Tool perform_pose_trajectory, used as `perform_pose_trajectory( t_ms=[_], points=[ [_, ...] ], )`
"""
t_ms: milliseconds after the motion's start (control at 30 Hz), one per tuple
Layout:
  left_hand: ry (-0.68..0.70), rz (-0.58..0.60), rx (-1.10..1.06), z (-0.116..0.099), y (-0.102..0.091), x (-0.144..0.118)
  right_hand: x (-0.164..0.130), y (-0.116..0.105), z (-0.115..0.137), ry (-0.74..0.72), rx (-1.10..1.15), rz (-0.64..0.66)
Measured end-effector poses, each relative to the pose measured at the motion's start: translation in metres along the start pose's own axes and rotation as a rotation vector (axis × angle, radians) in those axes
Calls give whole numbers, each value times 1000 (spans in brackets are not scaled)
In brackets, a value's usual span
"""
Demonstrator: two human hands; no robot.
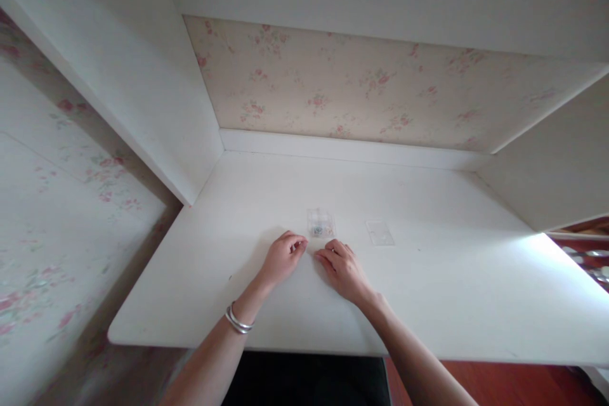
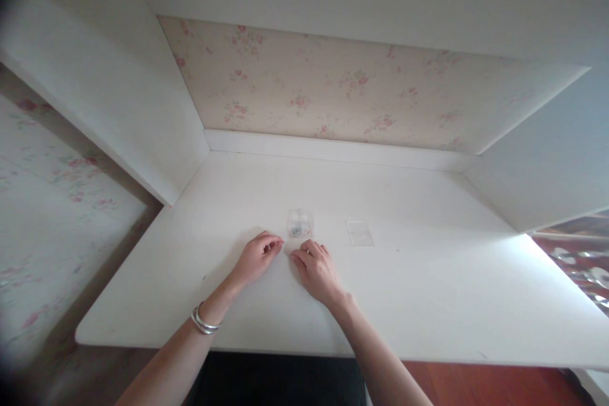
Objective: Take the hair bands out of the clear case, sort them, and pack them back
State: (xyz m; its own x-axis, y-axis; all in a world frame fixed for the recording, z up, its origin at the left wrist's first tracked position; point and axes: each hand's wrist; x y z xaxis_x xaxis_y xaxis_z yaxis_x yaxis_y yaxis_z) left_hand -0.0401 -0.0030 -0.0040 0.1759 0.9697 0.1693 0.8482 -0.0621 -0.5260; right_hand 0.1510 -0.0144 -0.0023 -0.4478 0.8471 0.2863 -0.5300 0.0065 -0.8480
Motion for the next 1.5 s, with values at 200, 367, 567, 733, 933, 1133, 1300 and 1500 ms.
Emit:
perform_pose_trajectory(
  t_ms=[200, 367, 567, 733, 933, 1133, 1300, 1500],
  points=[
    [2, 35, 33, 0, -1, -1, 11, -4, -15, 95, 51, -177],
    [17, 78, 63, 3, 0, -1, 26, -13, -31, 145, -11, -293],
    [22, 85, 76, 4, 1, -3, 27, -13, -39, 150, -49, -259],
    [52, 140, 95, 3, 3, -7, 10, -15, -42, 250, 18, -333],
    [162, 161, 277, -10, 11, -8, -18, -11, -40, 315, 102, -313],
    [204, 189, 362, -15, 18, -7, -27, -8, -38, 329, 161, -343],
    [182, 179, 326, -16, 21, -7, -28, -9, -40, 325, 189, -370],
    [77, 134, 136, -18, 20, -2, -30, -10, -45, 370, 246, -384]
  ],
)
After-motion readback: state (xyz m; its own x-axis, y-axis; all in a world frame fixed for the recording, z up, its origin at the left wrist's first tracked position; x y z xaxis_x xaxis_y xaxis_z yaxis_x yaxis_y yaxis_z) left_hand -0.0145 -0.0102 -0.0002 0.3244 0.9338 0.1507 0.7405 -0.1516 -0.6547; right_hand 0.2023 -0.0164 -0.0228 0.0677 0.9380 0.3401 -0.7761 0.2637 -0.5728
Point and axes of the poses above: each hand's wrist, its own x-axis towards the middle knuckle, its own y-axis out of the palm, z = x × y
